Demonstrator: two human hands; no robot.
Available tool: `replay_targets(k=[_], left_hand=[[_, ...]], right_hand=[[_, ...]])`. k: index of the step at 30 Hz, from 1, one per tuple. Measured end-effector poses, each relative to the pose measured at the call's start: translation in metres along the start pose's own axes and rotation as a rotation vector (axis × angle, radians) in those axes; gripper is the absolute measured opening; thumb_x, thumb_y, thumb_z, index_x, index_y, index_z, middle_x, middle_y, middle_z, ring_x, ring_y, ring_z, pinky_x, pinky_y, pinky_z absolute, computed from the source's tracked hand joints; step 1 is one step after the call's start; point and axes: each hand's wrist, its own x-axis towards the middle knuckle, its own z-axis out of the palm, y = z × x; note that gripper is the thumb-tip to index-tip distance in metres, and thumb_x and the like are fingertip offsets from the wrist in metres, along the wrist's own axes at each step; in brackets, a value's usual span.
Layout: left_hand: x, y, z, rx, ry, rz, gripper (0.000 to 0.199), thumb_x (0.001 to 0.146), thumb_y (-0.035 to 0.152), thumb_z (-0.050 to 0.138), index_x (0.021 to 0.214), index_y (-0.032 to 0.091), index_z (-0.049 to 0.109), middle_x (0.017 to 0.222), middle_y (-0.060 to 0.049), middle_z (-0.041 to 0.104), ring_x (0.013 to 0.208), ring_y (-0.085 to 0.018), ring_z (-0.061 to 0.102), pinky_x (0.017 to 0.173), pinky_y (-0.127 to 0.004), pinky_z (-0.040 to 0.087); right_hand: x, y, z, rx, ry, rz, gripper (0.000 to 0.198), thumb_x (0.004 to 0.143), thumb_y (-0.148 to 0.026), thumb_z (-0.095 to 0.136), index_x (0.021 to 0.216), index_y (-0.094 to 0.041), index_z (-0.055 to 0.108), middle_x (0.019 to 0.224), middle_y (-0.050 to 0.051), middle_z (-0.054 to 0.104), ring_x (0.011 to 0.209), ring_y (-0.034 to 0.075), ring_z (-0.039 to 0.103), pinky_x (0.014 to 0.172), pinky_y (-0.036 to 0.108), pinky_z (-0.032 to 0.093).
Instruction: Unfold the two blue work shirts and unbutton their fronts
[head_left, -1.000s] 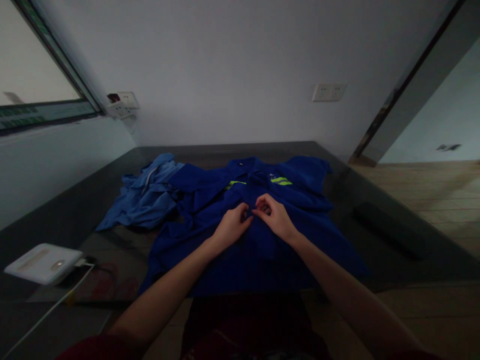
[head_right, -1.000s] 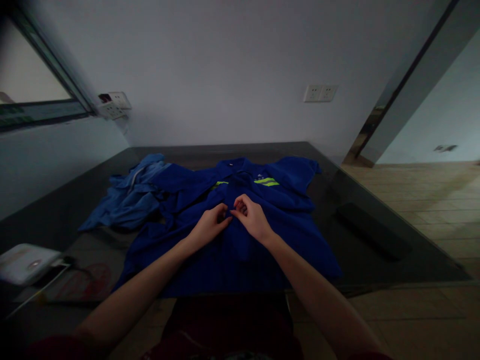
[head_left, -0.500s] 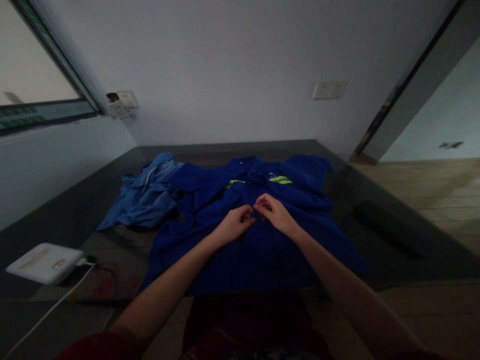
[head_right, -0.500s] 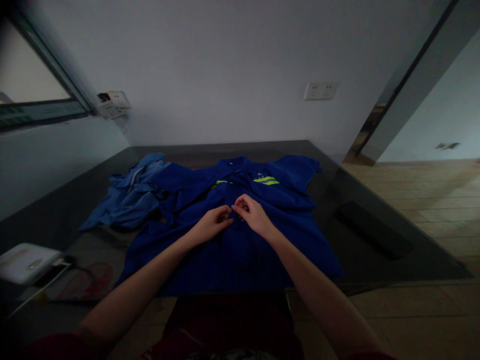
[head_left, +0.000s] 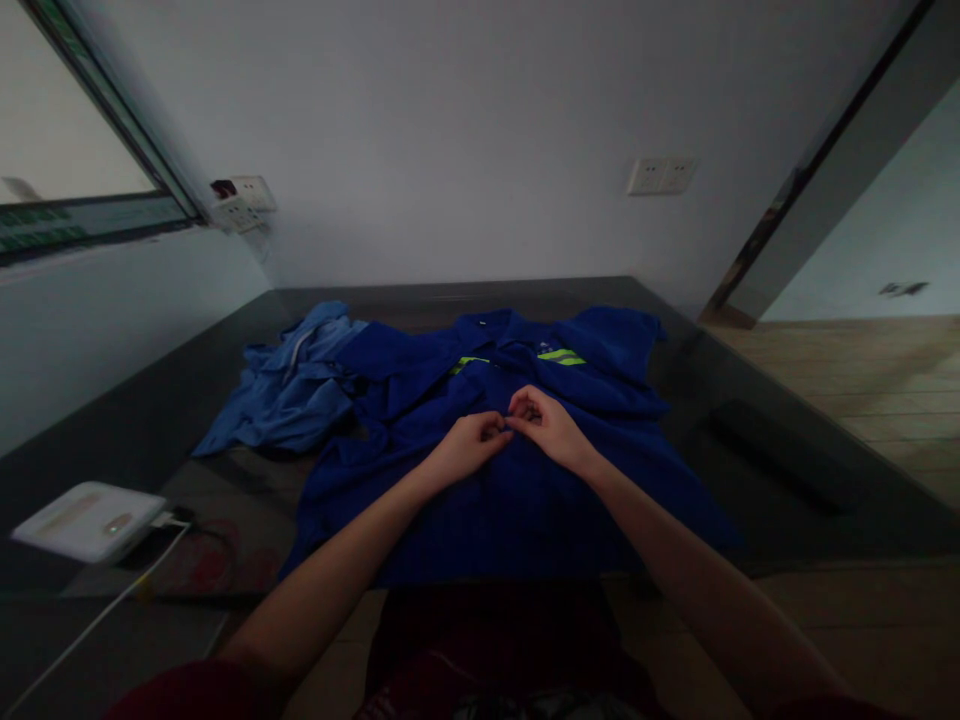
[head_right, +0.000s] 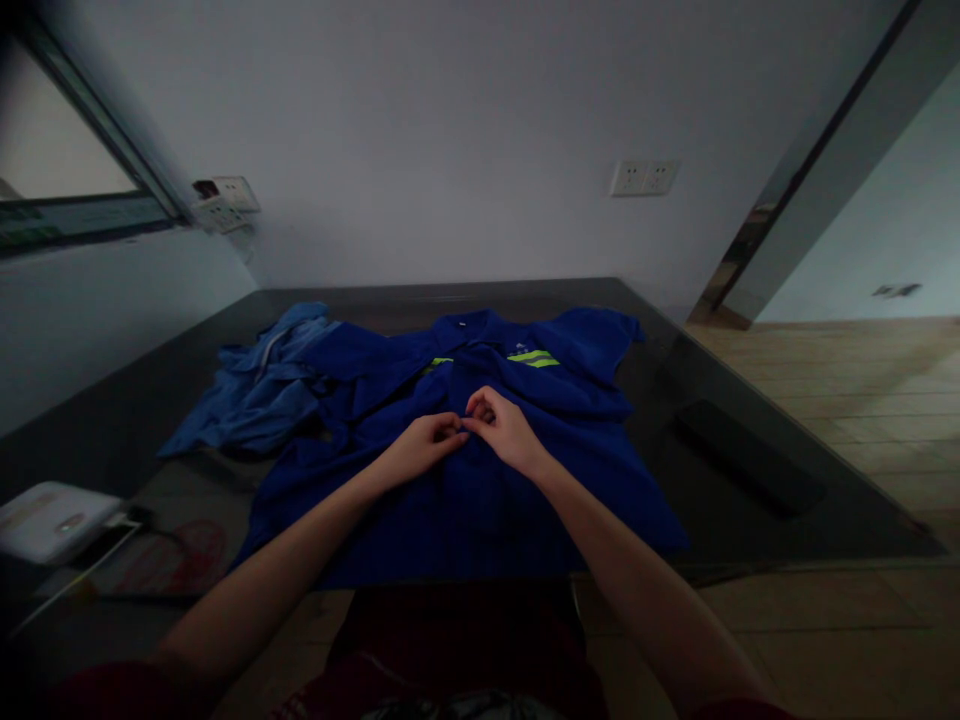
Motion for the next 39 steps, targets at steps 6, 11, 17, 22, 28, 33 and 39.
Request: replay_targets(k=[6, 11, 17, 22, 28, 33, 39], left_hand=[[-0.002, 0.004, -0.005, 0.134, 0.088, -0.001, 0.013, 0.079, 0.029, 0.058, 0.081, 0.016, 0.06, 0.062, 0.002, 0.059, 0.057, -0.012, 0.053, 0.053, -0.021, 0.034], [-0.001, 0.006, -0.007, 0.009, 0.063, -0.033, 0.015, 0.079, 0.031, 0.059, 0.078, 0.016, 0.057, 0.058, 0.003, 0.058, 0.052, -0.011, 0.052, 0.052, -0.021, 0.034], [-0.001, 0.012, -0.014, -0.192, -0.012, -0.052, 0.022, 0.078, 0.036, 0.058, 0.073, 0.017, 0.05, 0.051, 0.006, 0.049, 0.047, -0.009, 0.046, 0.049, -0.02, 0.032], [-0.001, 0.014, -0.017, -0.264, -0.033, -0.066, 0.024, 0.076, 0.038, 0.059, 0.074, 0.017, 0.049, 0.053, 0.007, 0.046, 0.048, -0.008, 0.045, 0.049, -0.019, 0.032], [-0.001, 0.012, -0.013, -0.073, 0.069, -0.022, 0.024, 0.077, 0.039, 0.057, 0.071, 0.017, 0.05, 0.056, 0.005, 0.046, 0.052, -0.009, 0.043, 0.05, -0.02, 0.029], [-0.003, 0.013, -0.01, 0.092, 0.126, -0.029, 0.025, 0.075, 0.035, 0.059, 0.063, 0.017, 0.048, 0.055, 0.005, 0.046, 0.053, -0.01, 0.043, 0.051, -0.021, 0.028], [-0.002, 0.008, -0.007, -0.008, 0.064, -0.064, 0.029, 0.077, 0.036, 0.056, 0.059, 0.018, 0.042, 0.05, 0.006, 0.044, 0.046, -0.009, 0.044, 0.048, -0.021, 0.029]], right_hand=[[-0.001, -0.006, 0.002, 0.009, -0.046, 0.004, 0.01, 0.078, -0.023, 0.058, 0.085, -0.02, 0.051, 0.075, -0.002, 0.054, 0.064, 0.012, 0.051, 0.055, 0.024, 0.042], [-0.001, -0.011, 0.001, 0.03, -0.055, -0.023, 0.008, 0.078, -0.022, 0.058, 0.083, -0.02, 0.052, 0.076, -0.001, 0.055, 0.065, 0.013, 0.052, 0.055, 0.024, 0.044], [-0.001, -0.015, -0.005, -0.051, 0.005, -0.111, 0.006, 0.079, -0.023, 0.059, 0.08, -0.02, 0.054, 0.077, 0.0, 0.056, 0.069, 0.013, 0.053, 0.06, 0.025, 0.042], [-0.002, -0.019, -0.004, -0.08, 0.055, -0.114, 0.01, 0.08, -0.028, 0.059, 0.079, -0.02, 0.053, 0.077, 0.0, 0.057, 0.07, 0.014, 0.054, 0.063, 0.026, 0.043], [-0.003, -0.019, -0.003, -0.086, 0.027, -0.126, 0.004, 0.079, -0.021, 0.057, 0.081, -0.02, 0.053, 0.08, 0.001, 0.058, 0.073, 0.015, 0.056, 0.064, 0.026, 0.045], [-0.004, -0.02, -0.003, -0.106, -0.018, -0.125, 0.003, 0.08, -0.017, 0.053, 0.081, -0.02, 0.053, 0.08, 0.001, 0.058, 0.072, 0.015, 0.056, 0.061, 0.025, 0.044], [-0.005, -0.019, -0.001, -0.221, 0.045, -0.169, 0.006, 0.081, -0.016, 0.052, 0.077, -0.02, 0.055, 0.078, 0.001, 0.059, 0.07, 0.014, 0.055, 0.062, 0.025, 0.041]])
